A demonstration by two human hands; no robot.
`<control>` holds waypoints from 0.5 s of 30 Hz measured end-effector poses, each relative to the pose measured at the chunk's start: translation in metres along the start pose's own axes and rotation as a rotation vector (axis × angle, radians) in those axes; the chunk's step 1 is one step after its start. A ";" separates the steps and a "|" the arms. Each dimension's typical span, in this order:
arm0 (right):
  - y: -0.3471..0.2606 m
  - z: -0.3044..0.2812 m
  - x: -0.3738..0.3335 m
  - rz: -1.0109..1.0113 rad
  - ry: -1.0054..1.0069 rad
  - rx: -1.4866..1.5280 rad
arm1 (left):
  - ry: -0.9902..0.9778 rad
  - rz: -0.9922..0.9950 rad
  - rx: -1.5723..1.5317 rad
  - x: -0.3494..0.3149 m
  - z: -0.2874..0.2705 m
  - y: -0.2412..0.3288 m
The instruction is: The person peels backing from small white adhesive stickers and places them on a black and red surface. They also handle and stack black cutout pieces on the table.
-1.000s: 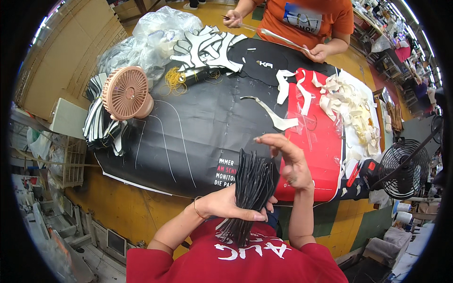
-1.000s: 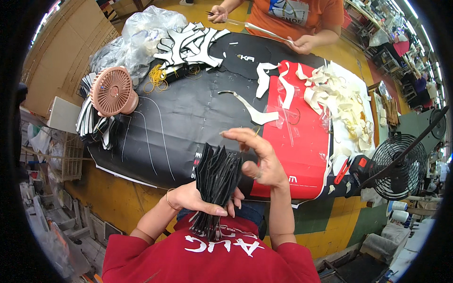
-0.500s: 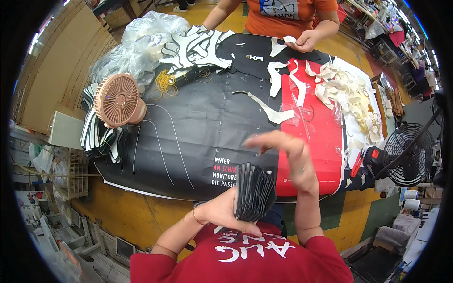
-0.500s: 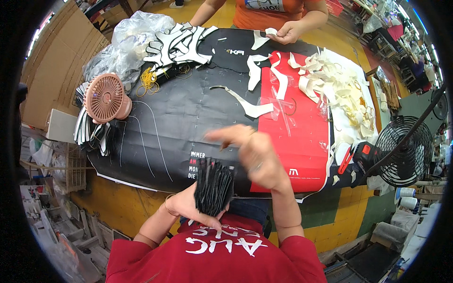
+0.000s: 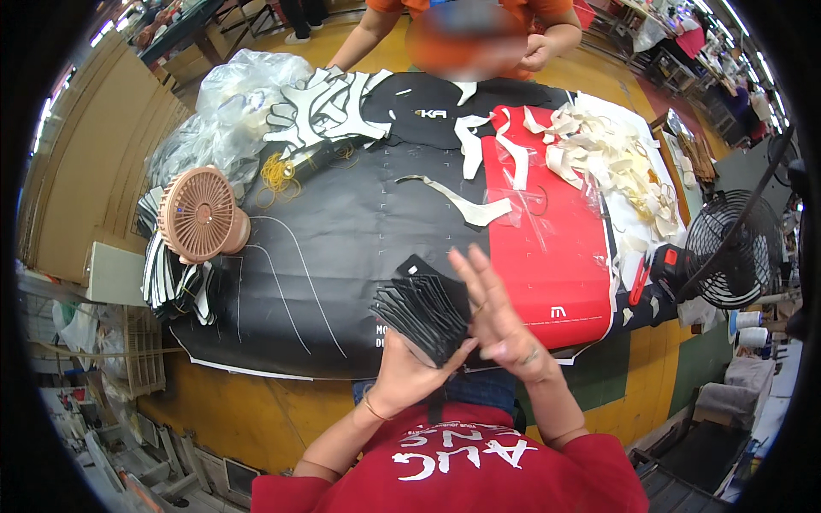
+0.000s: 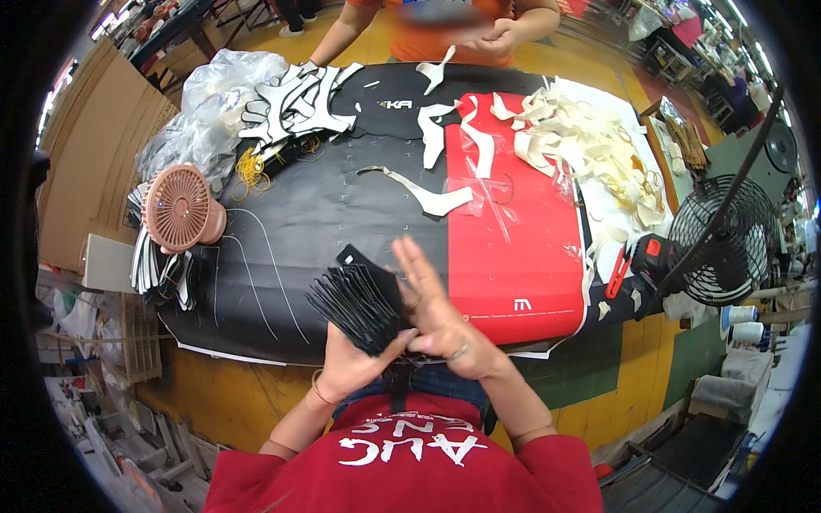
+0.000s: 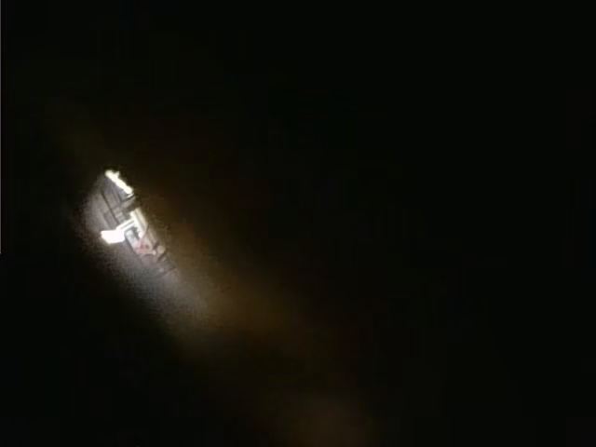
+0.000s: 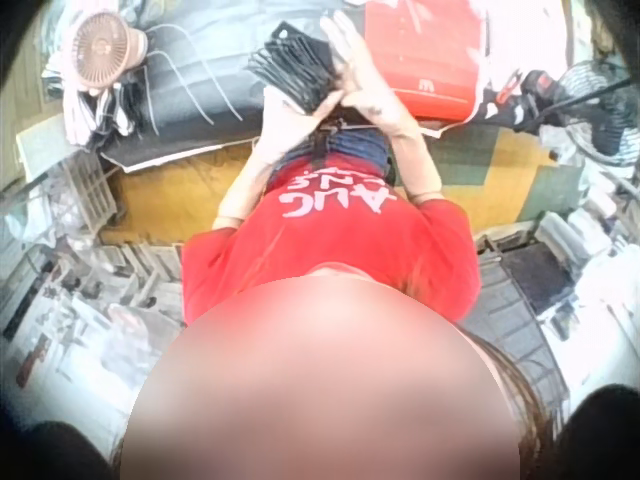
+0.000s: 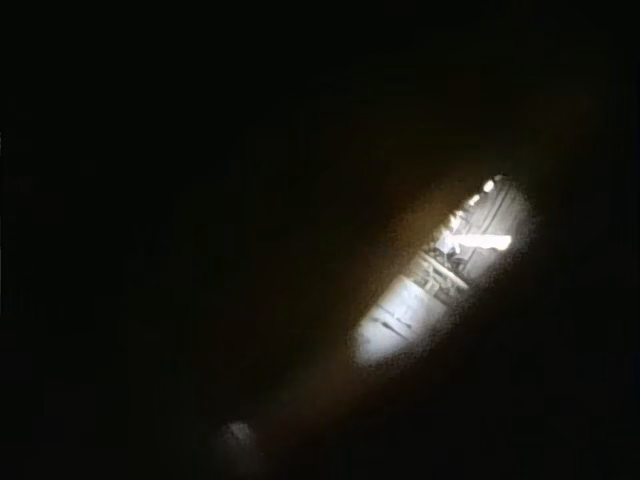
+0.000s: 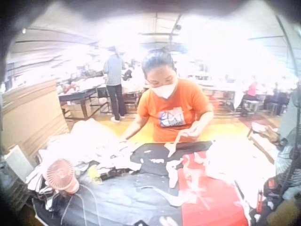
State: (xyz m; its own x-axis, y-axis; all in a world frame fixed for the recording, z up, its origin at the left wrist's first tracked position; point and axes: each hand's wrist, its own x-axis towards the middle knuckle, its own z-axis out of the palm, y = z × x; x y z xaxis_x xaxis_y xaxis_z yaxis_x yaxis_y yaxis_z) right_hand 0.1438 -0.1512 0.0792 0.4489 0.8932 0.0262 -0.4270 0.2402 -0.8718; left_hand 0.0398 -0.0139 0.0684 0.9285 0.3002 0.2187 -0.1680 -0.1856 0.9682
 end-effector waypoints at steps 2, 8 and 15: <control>0.001 0.007 0.000 -0.052 -0.016 -0.300 | 0.001 0.017 0.064 0.002 0.004 -0.001; 0.001 0.006 -0.004 -0.062 -0.157 -0.457 | 0.120 -0.131 -0.056 -0.003 0.001 0.007; -0.007 -0.003 -0.010 0.030 -0.263 -0.279 | -0.140 -0.350 -0.299 -0.011 -0.024 0.003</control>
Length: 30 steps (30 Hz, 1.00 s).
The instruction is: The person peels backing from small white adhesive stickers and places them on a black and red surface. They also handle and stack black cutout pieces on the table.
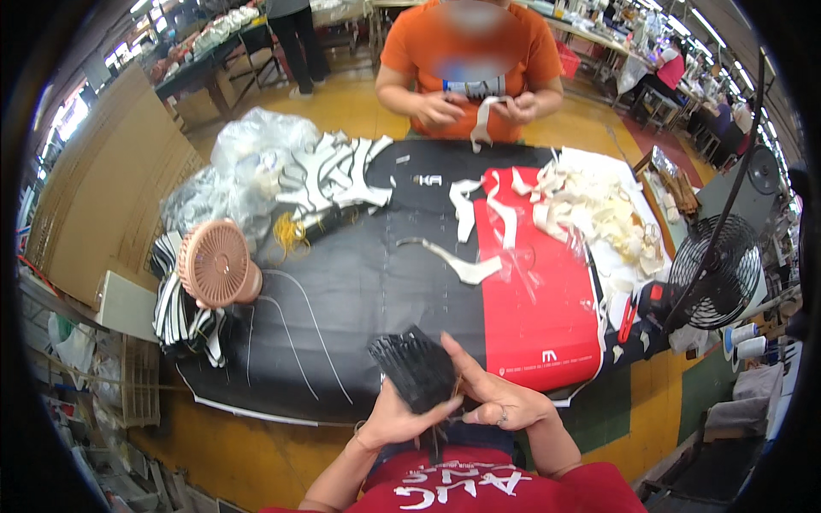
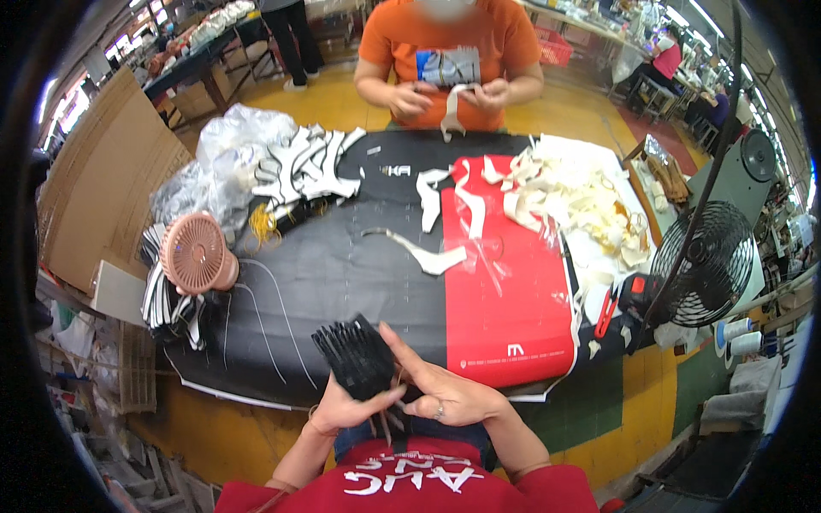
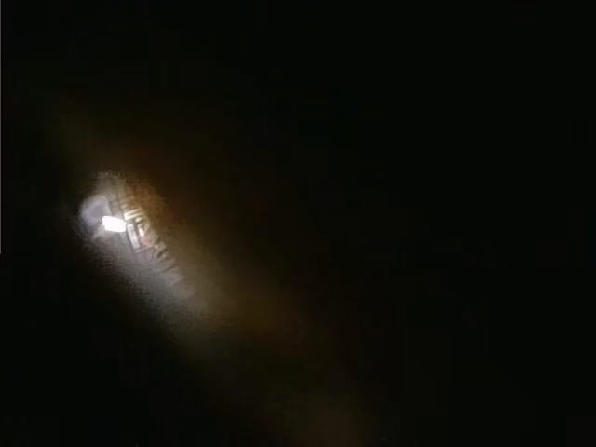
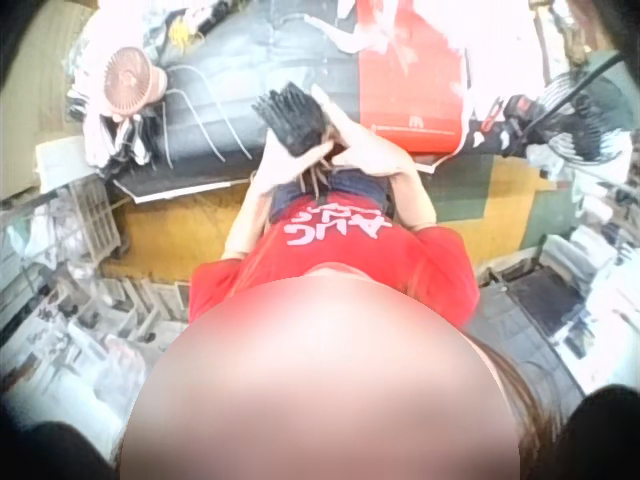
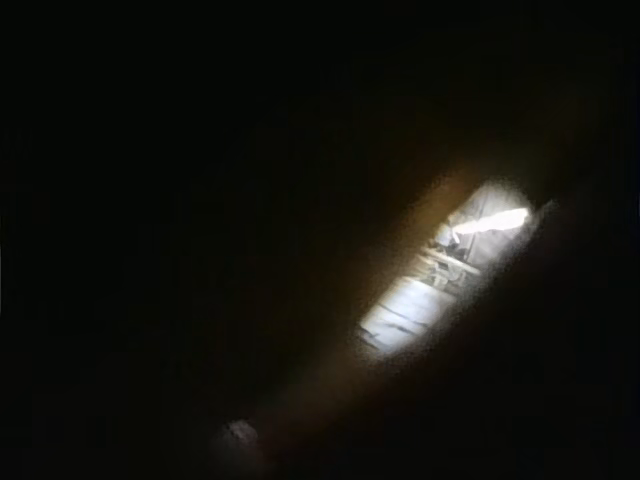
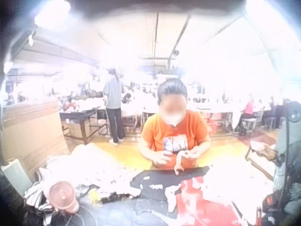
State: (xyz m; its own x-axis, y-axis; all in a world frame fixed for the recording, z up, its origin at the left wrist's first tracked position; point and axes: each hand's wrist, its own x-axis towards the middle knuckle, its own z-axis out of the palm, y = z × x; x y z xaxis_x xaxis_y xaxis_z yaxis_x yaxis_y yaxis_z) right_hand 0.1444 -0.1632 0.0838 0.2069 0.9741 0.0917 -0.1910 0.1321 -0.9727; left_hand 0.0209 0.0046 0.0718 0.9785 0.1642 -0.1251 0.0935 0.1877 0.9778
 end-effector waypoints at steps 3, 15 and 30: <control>-0.007 -0.017 -0.001 -0.005 0.118 0.362 | -0.287 0.028 -0.418 -0.004 -0.019 -0.003; -0.004 -0.034 0.043 -0.210 -0.331 -0.114 | -0.260 -0.204 -0.047 0.008 -0.038 -0.002; -0.040 0.022 0.023 -0.366 -0.361 -0.212 | -0.258 -0.190 0.079 0.045 -0.027 0.017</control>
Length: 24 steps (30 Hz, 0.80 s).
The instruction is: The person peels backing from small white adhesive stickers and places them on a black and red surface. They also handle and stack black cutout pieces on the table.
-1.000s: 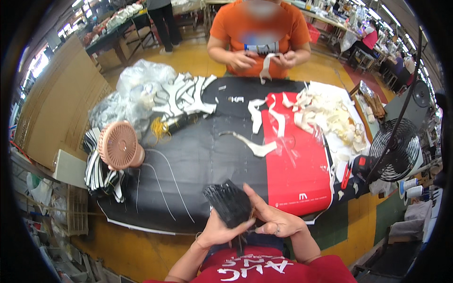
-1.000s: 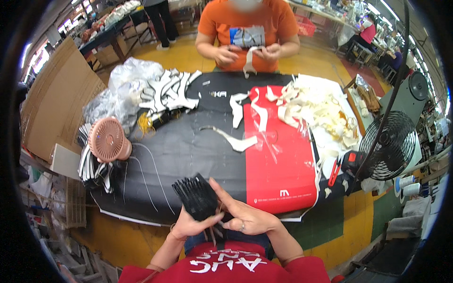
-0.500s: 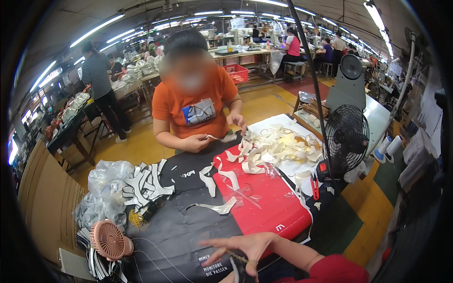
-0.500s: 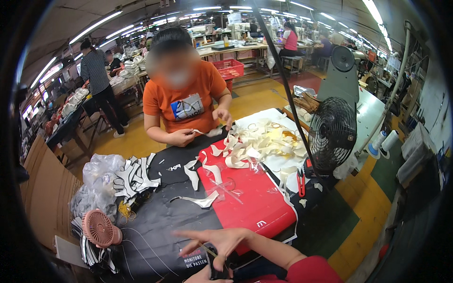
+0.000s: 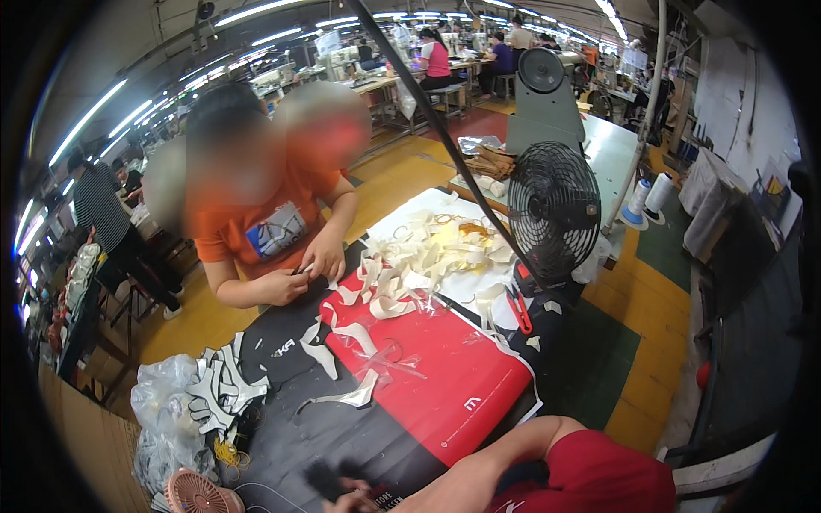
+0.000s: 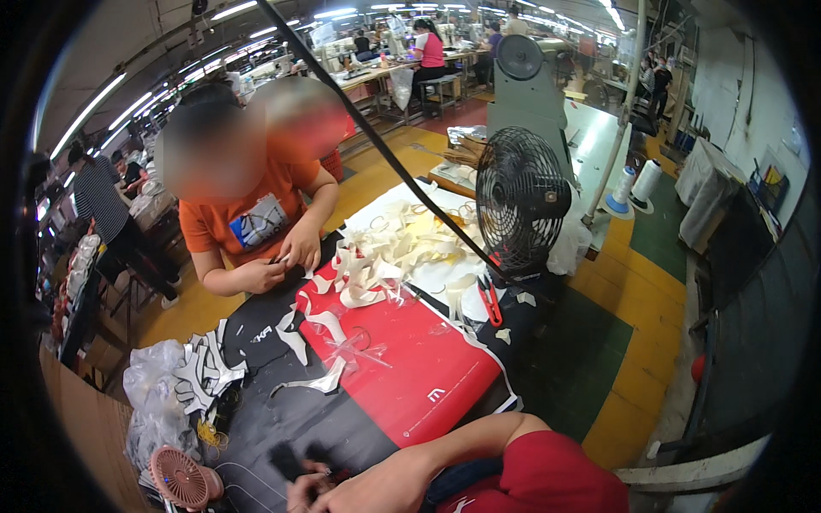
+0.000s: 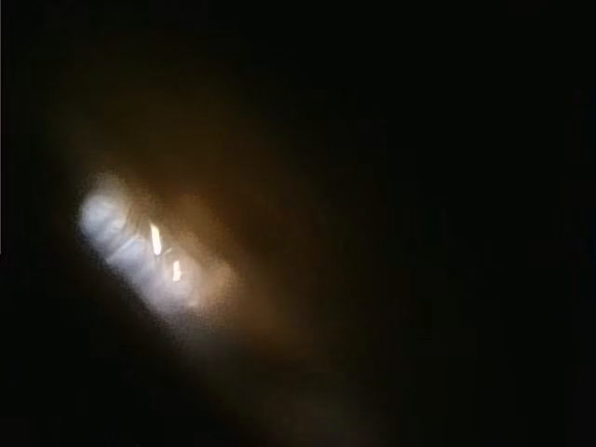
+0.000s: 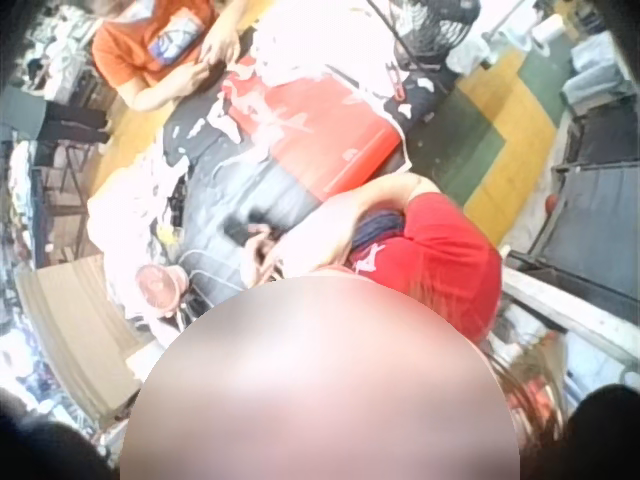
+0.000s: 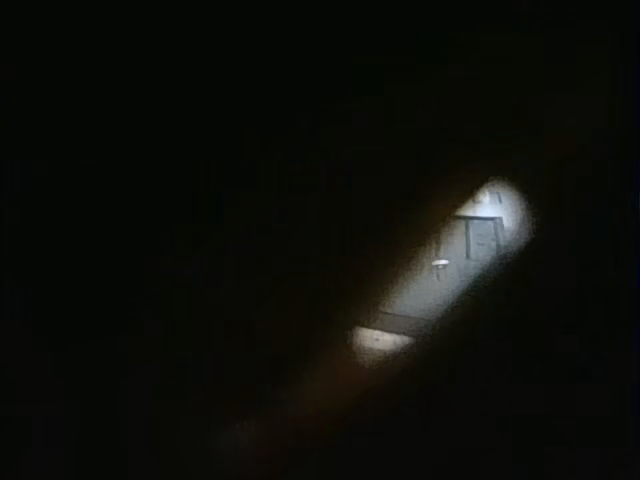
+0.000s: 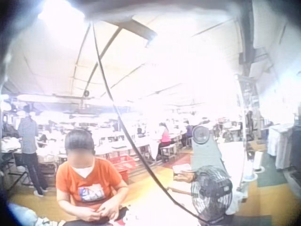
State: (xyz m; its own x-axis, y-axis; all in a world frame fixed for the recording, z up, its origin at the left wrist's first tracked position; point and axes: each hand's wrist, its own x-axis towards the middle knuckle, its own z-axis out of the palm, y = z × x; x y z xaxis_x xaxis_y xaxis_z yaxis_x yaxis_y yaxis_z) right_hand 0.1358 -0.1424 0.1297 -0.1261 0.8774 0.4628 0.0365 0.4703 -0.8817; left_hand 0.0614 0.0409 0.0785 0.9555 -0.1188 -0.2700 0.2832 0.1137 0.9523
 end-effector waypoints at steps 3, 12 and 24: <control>-0.006 -0.013 -0.024 -0.245 0.386 -0.199 | 0.017 -0.003 0.009 0.006 -0.001 0.004; 0.035 -0.023 -0.012 0.006 0.610 0.004 | 0.010 -0.019 0.087 0.019 0.015 0.007; 0.003 -0.007 0.027 0.205 -0.416 -0.419 | -0.113 -0.145 0.278 -0.024 0.038 0.013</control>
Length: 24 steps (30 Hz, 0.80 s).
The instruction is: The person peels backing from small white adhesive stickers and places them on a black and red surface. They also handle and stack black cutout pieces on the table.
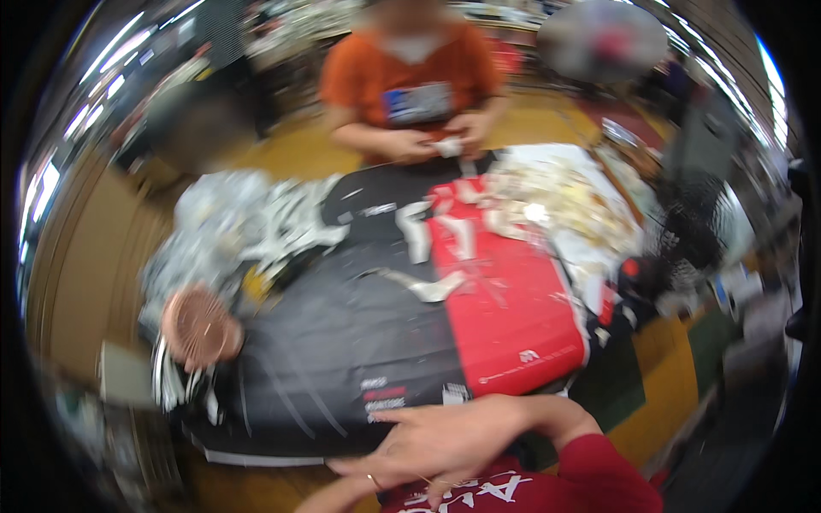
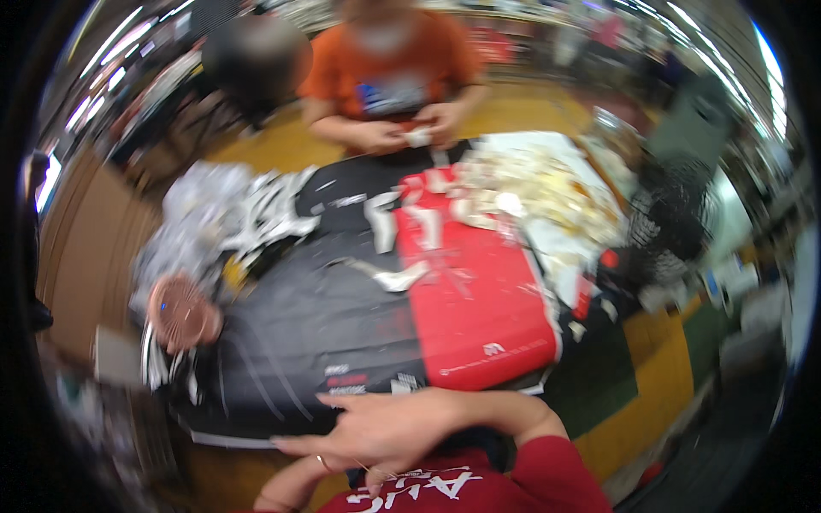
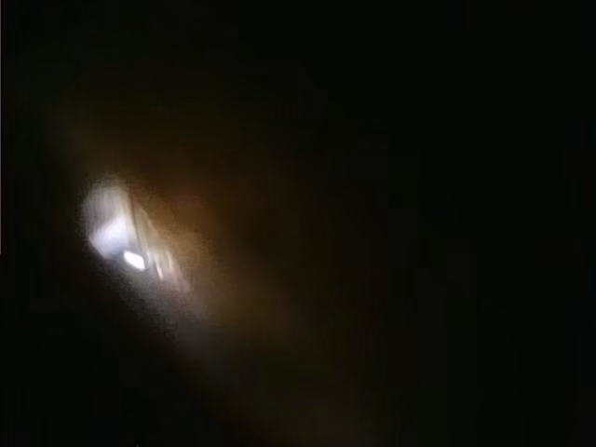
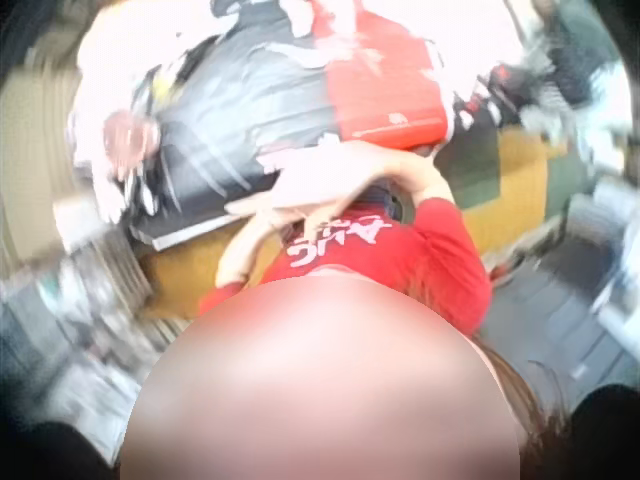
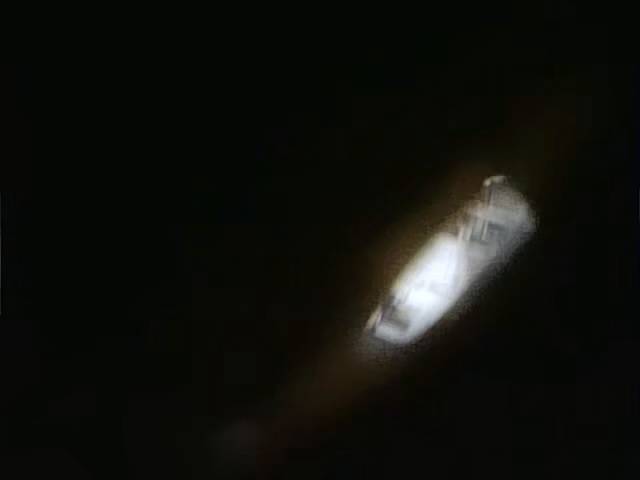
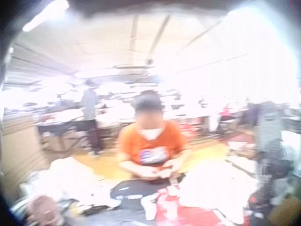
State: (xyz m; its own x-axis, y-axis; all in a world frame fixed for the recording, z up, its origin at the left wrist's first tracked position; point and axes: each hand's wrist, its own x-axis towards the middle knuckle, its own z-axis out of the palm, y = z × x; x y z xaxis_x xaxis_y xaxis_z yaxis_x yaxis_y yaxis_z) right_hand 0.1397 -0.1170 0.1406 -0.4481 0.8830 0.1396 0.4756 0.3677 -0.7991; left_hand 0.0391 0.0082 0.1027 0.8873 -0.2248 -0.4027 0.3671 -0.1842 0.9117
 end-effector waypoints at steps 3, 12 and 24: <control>-0.033 -0.008 -0.025 -0.104 -0.029 -0.109 | 0.104 -0.155 0.037 -0.009 -0.018 -0.015; 0.024 0.031 0.005 0.570 0.989 0.177 | 0.566 0.179 0.321 -0.020 0.000 -0.030; 0.029 -0.011 0.020 0.503 0.934 0.848 | 0.408 0.611 -0.867 -0.127 -0.081 -0.063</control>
State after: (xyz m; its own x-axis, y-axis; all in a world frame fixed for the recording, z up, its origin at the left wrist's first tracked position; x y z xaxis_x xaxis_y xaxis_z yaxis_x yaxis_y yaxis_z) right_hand 0.1531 -0.0855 0.1266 0.4717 0.8584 -0.2015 -0.3256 -0.0427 -0.9445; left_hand -0.0743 0.1255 0.1035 0.9507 0.3076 0.0403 -0.2293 0.6091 0.7592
